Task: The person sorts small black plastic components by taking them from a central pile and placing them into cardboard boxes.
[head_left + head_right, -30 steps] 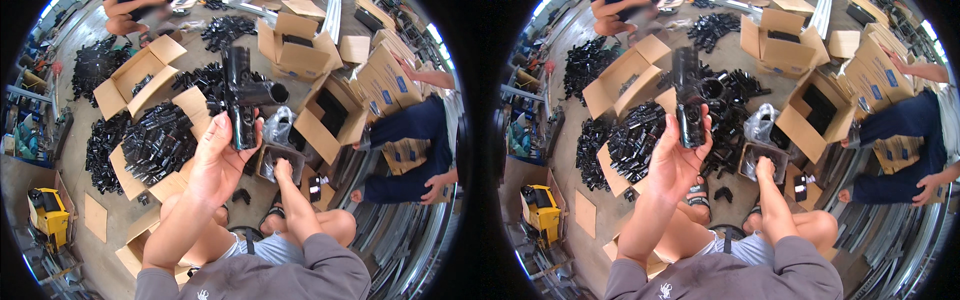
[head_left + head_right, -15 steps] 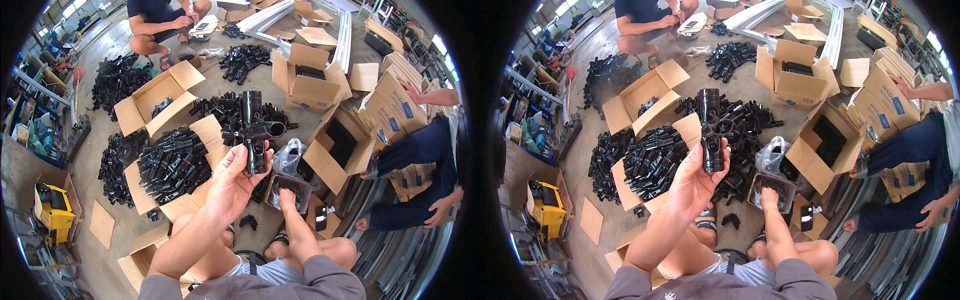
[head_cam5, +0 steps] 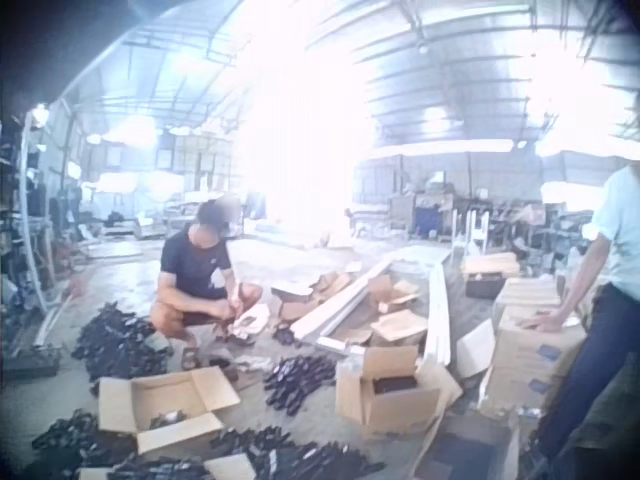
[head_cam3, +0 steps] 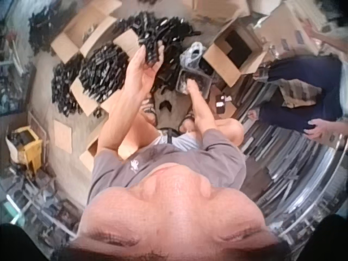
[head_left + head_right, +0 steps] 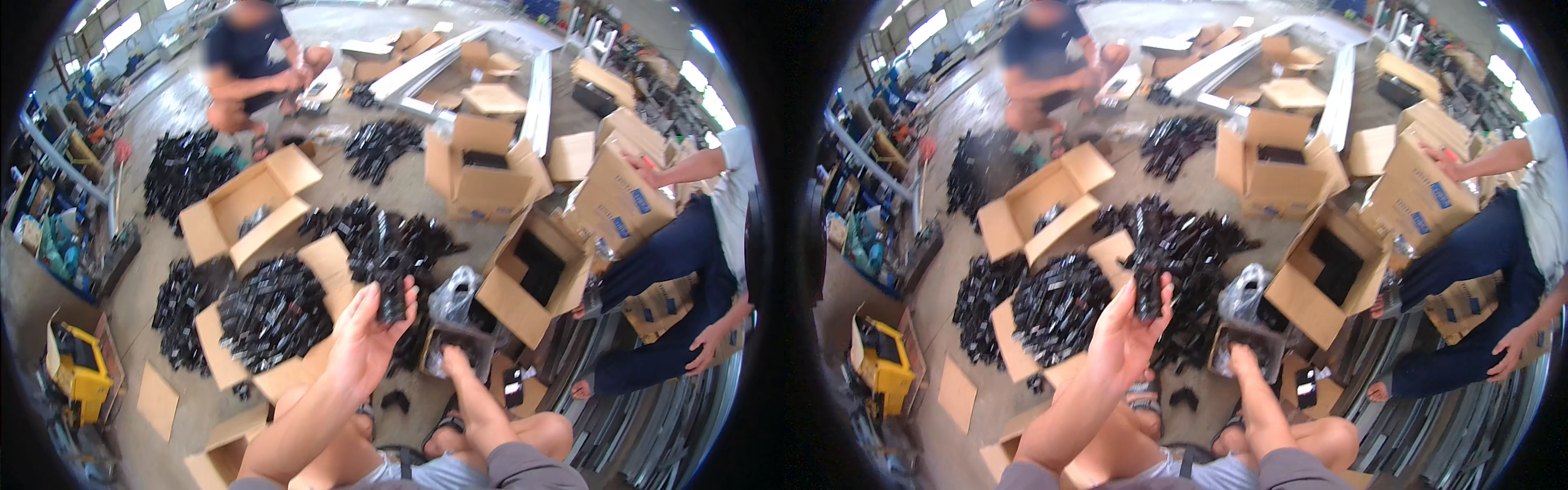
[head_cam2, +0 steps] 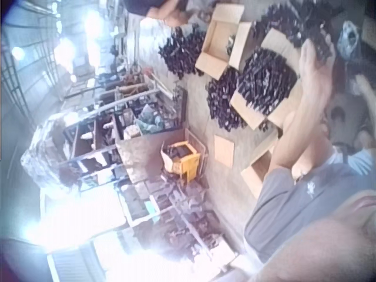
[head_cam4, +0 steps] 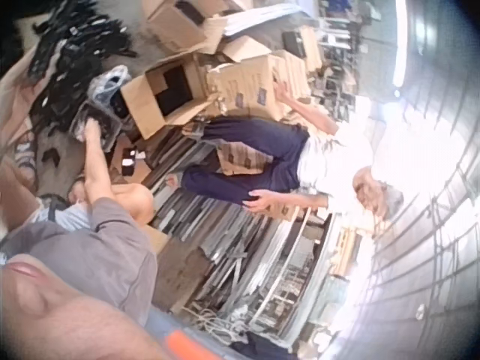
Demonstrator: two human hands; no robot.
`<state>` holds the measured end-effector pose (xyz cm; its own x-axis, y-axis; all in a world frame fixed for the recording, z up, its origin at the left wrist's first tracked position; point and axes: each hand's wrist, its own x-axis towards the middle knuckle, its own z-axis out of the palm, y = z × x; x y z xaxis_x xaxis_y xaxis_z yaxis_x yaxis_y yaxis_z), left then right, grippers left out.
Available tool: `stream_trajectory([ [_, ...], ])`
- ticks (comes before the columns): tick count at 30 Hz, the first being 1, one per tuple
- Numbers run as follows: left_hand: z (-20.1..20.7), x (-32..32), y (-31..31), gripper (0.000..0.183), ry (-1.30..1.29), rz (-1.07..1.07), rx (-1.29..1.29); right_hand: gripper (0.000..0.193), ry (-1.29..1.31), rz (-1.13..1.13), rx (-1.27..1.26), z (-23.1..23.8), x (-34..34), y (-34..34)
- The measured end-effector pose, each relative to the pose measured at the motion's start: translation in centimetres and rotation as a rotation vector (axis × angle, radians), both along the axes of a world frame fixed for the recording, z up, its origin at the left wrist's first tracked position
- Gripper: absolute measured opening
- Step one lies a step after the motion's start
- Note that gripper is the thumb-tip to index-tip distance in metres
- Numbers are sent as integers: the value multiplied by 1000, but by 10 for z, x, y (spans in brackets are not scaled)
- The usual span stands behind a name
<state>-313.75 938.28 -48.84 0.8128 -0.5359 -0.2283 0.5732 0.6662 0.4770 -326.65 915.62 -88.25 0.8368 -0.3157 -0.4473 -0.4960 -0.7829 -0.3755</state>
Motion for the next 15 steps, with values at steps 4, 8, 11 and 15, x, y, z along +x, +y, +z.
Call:
stream_trajectory([
  [4, 6, 3, 7, 30, 34, 55, -48, 45, 34, -196, 70, -5, 8, 1],
  [8, 11, 0, -5, 24, 30, 60, -15, 35, 67, -349, 106, 2, 9, 6],
  [11, 10, -7, -17, 24, 26, 40, -15, 25, 50, -477, 74, 1, -9, -7],
  [15, 12, -9, -5, 22, -16, 132, 7, 23, -155, -766, 92, 52, 0, 11],
])
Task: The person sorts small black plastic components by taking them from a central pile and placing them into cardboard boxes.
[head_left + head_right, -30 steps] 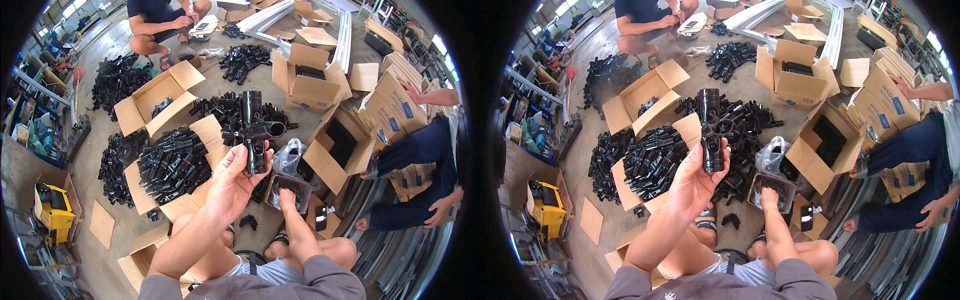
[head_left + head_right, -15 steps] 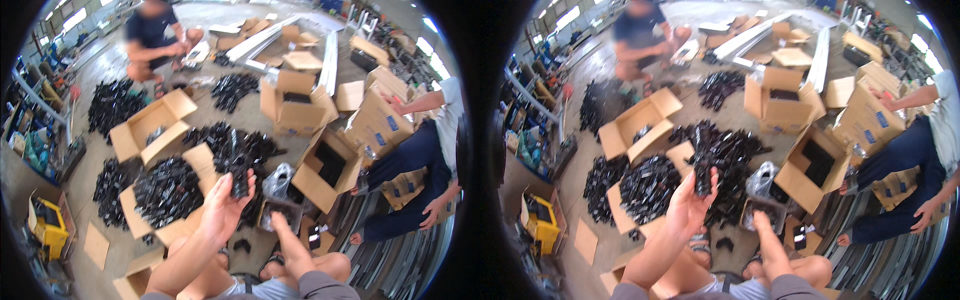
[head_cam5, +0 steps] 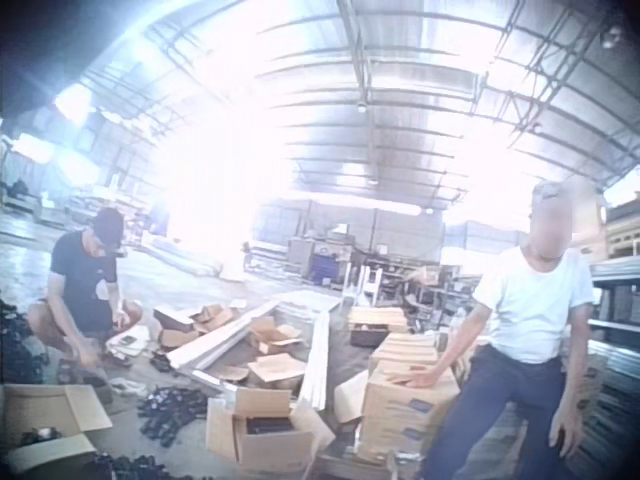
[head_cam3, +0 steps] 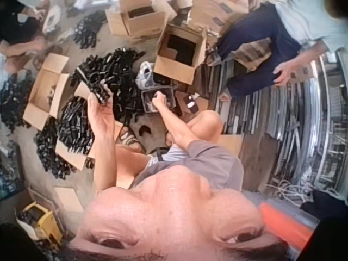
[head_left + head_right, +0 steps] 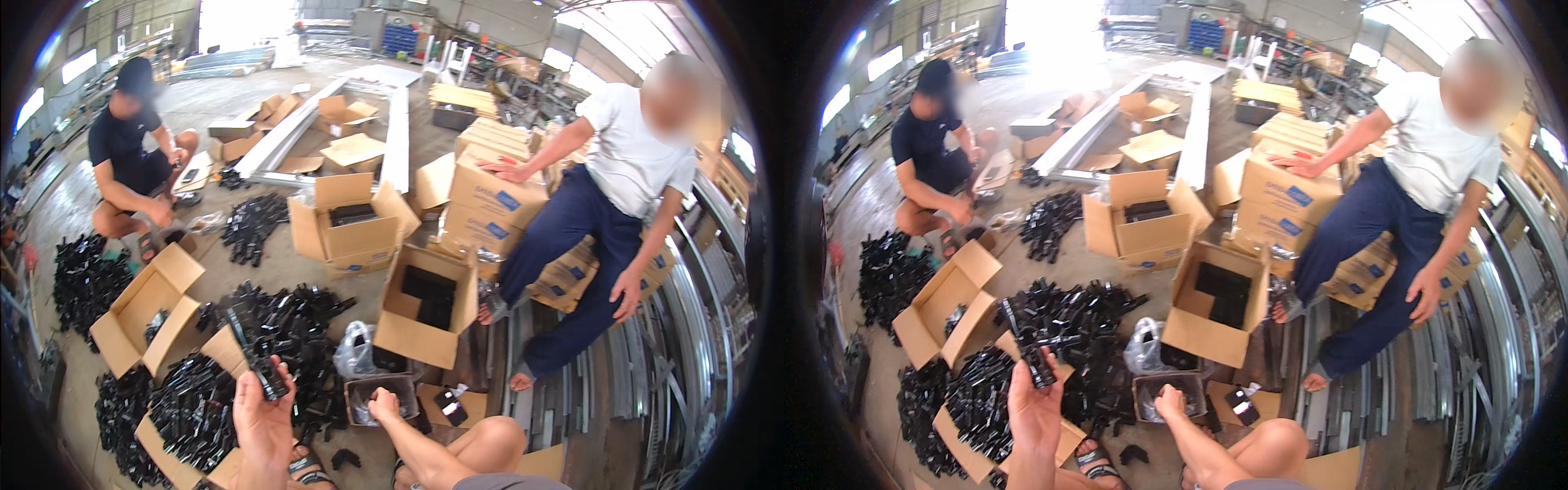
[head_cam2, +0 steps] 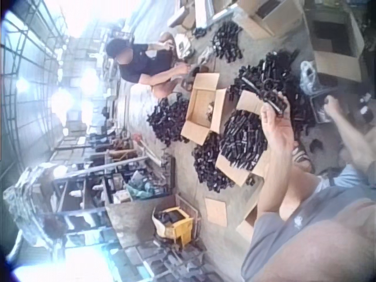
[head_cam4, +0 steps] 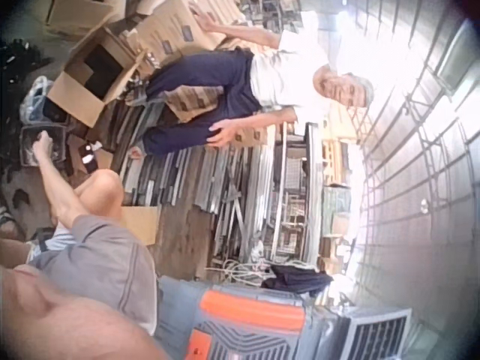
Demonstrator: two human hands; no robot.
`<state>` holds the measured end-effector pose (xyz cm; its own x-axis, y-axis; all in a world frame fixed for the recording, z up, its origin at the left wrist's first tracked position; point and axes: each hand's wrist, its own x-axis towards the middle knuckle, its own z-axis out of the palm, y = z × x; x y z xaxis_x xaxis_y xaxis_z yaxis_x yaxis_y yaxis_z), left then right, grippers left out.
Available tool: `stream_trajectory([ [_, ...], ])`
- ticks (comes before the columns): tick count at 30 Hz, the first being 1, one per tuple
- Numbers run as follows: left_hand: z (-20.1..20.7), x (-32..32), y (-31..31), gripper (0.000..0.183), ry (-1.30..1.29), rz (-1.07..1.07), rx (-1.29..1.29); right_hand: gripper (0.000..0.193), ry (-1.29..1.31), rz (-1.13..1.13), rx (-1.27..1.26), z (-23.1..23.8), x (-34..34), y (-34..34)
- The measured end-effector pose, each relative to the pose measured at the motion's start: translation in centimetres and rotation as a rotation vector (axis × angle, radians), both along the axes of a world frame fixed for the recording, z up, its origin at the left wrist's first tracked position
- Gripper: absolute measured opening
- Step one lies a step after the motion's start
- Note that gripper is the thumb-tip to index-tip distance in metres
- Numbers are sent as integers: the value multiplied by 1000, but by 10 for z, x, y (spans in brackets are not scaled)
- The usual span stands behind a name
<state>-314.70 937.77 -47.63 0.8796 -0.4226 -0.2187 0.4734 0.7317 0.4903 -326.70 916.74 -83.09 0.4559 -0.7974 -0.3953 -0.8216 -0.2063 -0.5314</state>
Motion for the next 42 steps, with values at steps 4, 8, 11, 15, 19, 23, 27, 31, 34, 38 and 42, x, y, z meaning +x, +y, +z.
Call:
stream_trajectory([
  [4, 6, -1, 5, 23, -76, 48, 33, 22, -434, -100, -162, 67, 32, 1],
  [8, 2, 2, -1, 24, -105, 55, 109, 16, -1005, -138, 210, 186, 65, 27],
  [11, -19, -3, -24, 22, -64, 15, 121, 12, -1172, -93, 362, 289, 54, 40],
  [15, -7, 4, -1, 15, -45, 120, 184, 19, -1265, 193, 292, 356, 69, 94],
  [19, -10, -4, 2, 14, -107, 201, 205, 17, -1256, 293, 249, 353, 80, 118],
  [23, -15, -13, 1, 14, -111, 236, 222, 13, -1210, 275, 164, 339, 84, 127],
  [27, -18, -14, 4, 14, -122, 249, 273, 12, -1247, 201, 82, 341, 88, 139],
  [31, -16, -20, -15, 22, -81, 297, 390, 14, -1176, 101, 34, 351, 79, 128],
  [34, -25, -18, -13, 21, -217, 312, 492, 14, -1160, 154, -29, 349, 78, 126],
  [38, -22, -12, -6, 15, -223, 305, 339, 17, -1213, 277, -33, 344, 88, 124],
  [42, -30, -15, -13, 15, -237, 235, 370, 19, -1119, 234, -122, 340, 79, 113],
])
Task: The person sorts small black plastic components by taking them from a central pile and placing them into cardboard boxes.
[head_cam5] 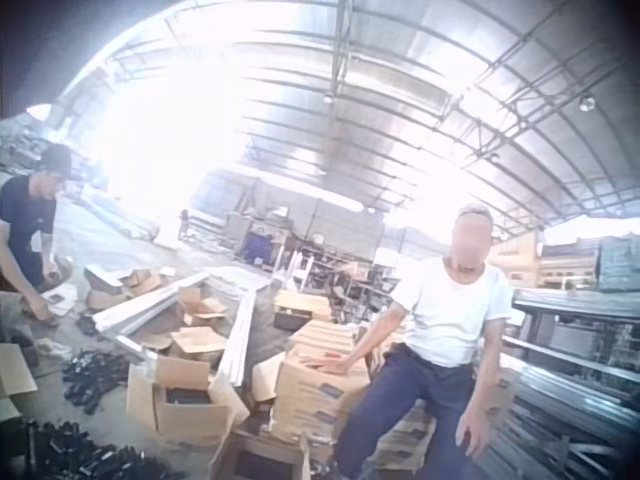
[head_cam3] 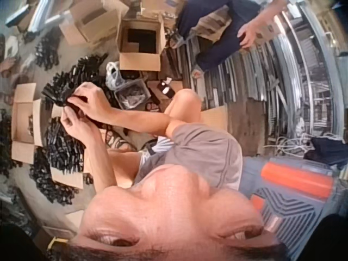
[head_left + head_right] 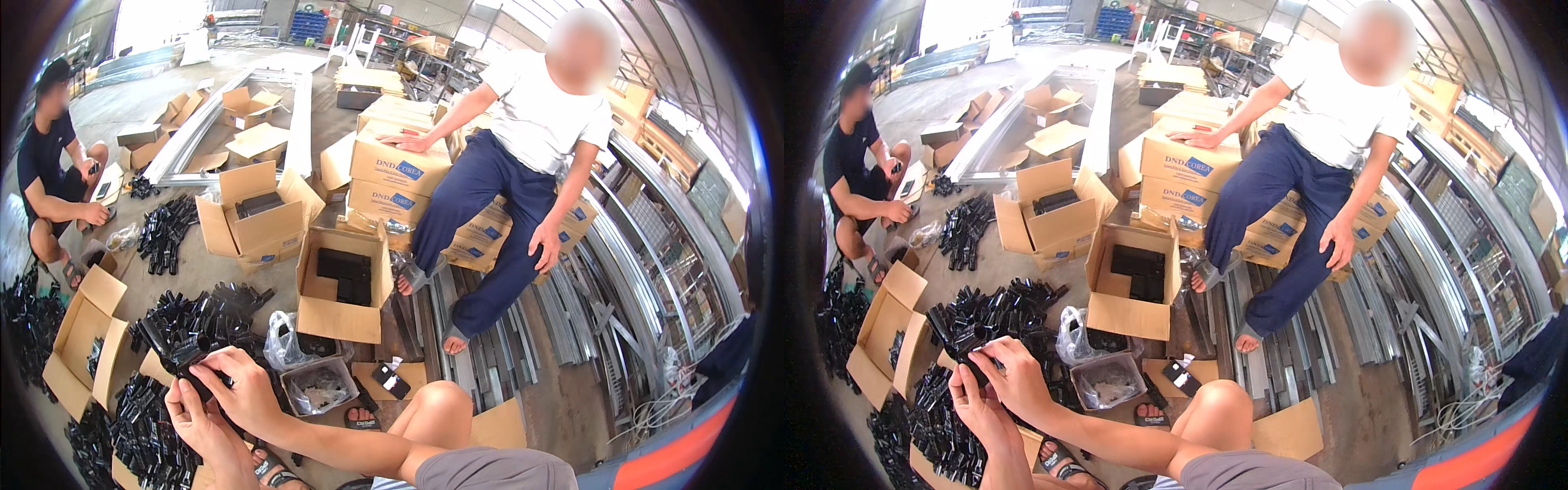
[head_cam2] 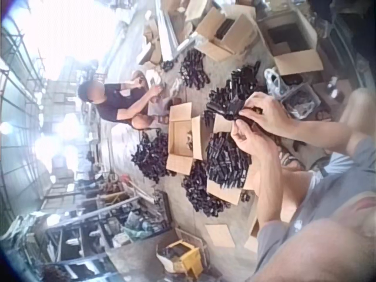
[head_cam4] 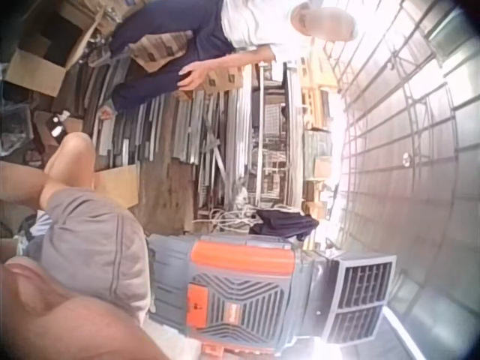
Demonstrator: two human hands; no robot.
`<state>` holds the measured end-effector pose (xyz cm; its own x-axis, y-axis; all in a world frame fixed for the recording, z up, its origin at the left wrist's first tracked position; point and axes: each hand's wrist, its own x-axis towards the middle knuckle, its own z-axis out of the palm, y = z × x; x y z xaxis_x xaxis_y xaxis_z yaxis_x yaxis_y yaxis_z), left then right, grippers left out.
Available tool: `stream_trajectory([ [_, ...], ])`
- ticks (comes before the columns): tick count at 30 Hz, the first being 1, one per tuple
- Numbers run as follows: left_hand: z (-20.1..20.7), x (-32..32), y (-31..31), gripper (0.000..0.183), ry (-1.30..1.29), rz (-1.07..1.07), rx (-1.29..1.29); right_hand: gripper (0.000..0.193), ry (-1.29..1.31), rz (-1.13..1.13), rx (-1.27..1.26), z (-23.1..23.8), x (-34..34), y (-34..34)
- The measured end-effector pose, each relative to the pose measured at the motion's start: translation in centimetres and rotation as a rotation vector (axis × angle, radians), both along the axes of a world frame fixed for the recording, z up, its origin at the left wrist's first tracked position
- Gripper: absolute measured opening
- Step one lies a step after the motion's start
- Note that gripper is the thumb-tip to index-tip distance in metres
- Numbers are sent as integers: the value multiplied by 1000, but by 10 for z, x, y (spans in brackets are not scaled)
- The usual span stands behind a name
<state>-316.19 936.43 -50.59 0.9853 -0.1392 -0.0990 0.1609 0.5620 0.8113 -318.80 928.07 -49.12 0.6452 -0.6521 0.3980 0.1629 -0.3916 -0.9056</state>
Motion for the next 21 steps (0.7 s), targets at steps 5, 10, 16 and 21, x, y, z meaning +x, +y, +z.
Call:
stream_trajectory([
  [5, 0, -3, 1, 16, 10, 0, -25, 20, -19, 0, 23, -1, -3, 5],
  [10, -2, -4, -1, 14, -20, 11, -28, 18, -29, -22, -18, -1, -5, 3],
  [16, 30, -1, 5, 23, 89, 76, 99, 14, -71, -10, -75, 7, 9, 16],
  [21, 7, -4, -11, 19, -11, 55, 187, 9, -71, -116, 64, -5, 3, 1],
])
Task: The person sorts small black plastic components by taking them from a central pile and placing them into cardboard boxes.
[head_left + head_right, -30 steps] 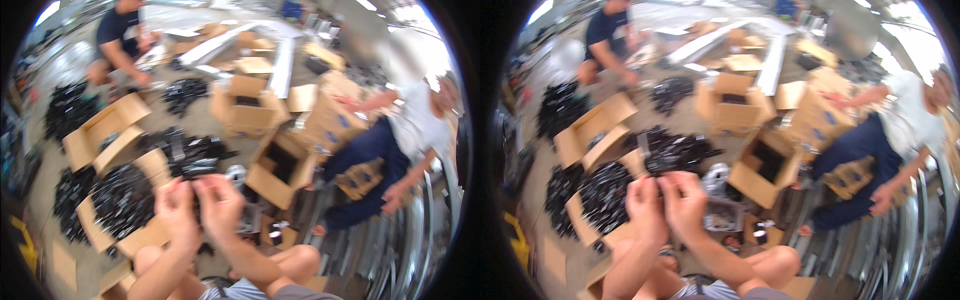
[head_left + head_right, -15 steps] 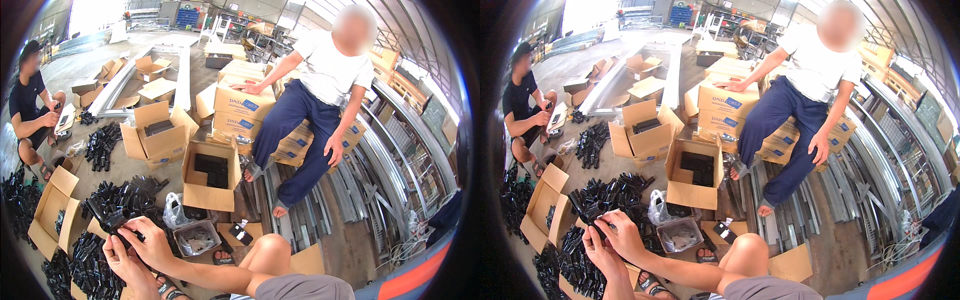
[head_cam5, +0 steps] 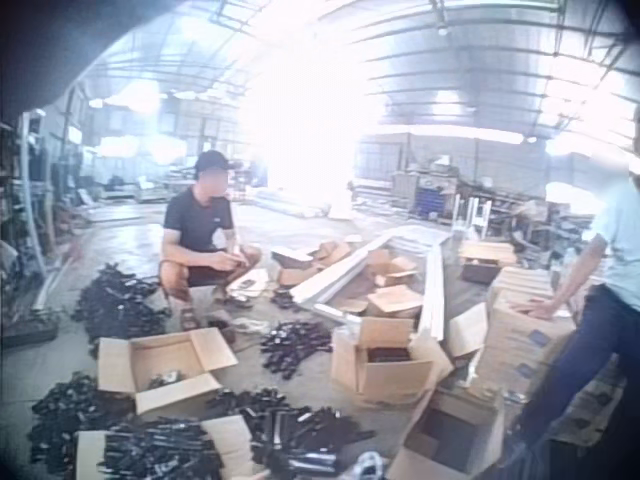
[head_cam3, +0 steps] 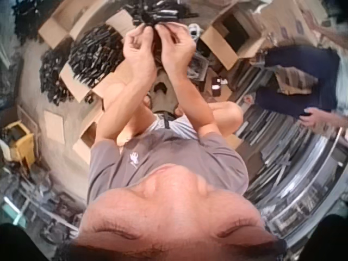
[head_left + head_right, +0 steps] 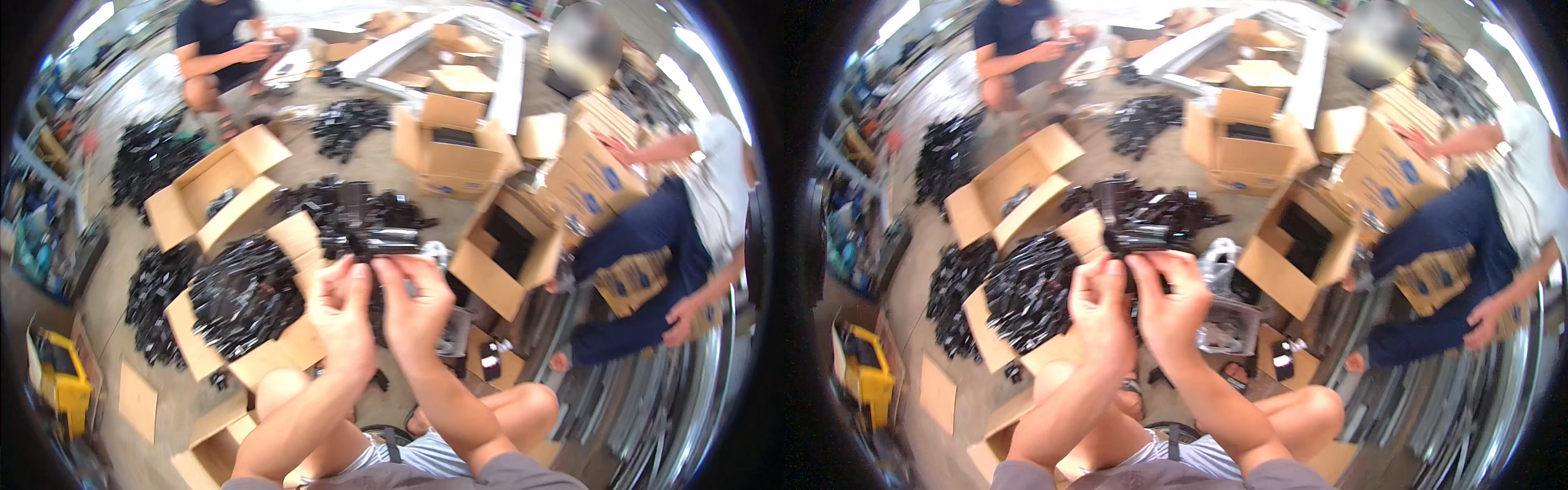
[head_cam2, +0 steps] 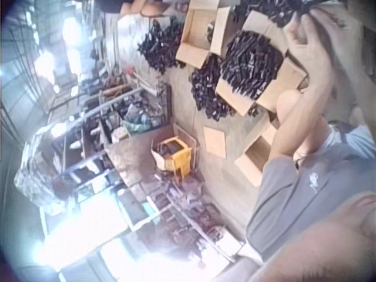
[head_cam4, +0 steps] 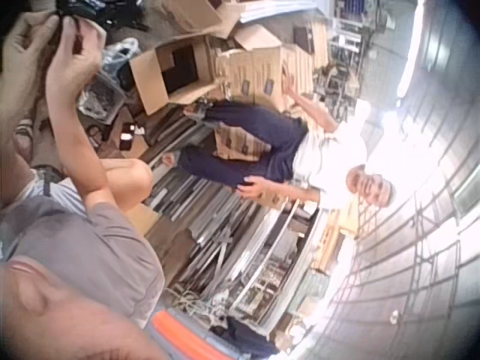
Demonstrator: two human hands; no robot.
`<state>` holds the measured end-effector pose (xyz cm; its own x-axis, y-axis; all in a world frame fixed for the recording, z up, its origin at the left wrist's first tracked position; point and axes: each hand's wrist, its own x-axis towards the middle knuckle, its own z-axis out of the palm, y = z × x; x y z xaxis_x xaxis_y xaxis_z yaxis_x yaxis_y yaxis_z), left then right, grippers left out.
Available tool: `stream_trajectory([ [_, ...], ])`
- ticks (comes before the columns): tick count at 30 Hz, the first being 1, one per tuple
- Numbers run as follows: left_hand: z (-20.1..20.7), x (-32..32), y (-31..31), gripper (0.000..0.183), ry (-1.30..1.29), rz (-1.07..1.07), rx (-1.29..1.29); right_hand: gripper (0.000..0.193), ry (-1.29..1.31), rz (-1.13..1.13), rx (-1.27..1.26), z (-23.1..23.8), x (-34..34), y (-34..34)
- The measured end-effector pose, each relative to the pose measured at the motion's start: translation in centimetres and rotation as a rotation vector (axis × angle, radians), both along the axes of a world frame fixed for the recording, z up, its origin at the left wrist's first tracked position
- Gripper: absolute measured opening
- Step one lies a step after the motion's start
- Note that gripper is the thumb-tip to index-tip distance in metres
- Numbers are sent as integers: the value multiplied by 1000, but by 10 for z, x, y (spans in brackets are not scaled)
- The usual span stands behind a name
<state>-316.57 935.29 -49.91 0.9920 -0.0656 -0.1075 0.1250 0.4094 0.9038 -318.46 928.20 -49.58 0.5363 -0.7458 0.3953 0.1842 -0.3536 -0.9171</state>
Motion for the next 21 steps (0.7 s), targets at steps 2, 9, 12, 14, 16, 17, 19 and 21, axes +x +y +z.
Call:
stream_trajectory([
  [2, -1, 3, 14, 16, 46, 16, -204, 12, -22, 87, 106, -3, 2, 18],
  [9, 3, 1, 22, 17, 54, 25, -249, 17, -51, 235, 198, 0, -2, 19],
  [12, 2, 2, 20, 16, 25, 15, -261, 17, -36, 204, 106, 0, 0, 16],
  [14, -1, 2, 20, 17, 18, 17, -246, 16, 1, 182, 53, 0, 0, 15],
  [16, 3, 2, 17, 17, 38, 10, -271, 14, -52, 153, 129, 1, 2, 18],
  [17, 5, 2, 15, 17, 55, 4, -292, 14, -53, 146, 127, -1, 3, 18],
  [19, 5, 1, 20, 18, 67, 10, -283, 12, -91, 104, 169, -3, 6, 22],
  [21, 1, 0, 18, 18, 97, -5, -284, 11, -61, 54, 147, -1, 5, 25],
])
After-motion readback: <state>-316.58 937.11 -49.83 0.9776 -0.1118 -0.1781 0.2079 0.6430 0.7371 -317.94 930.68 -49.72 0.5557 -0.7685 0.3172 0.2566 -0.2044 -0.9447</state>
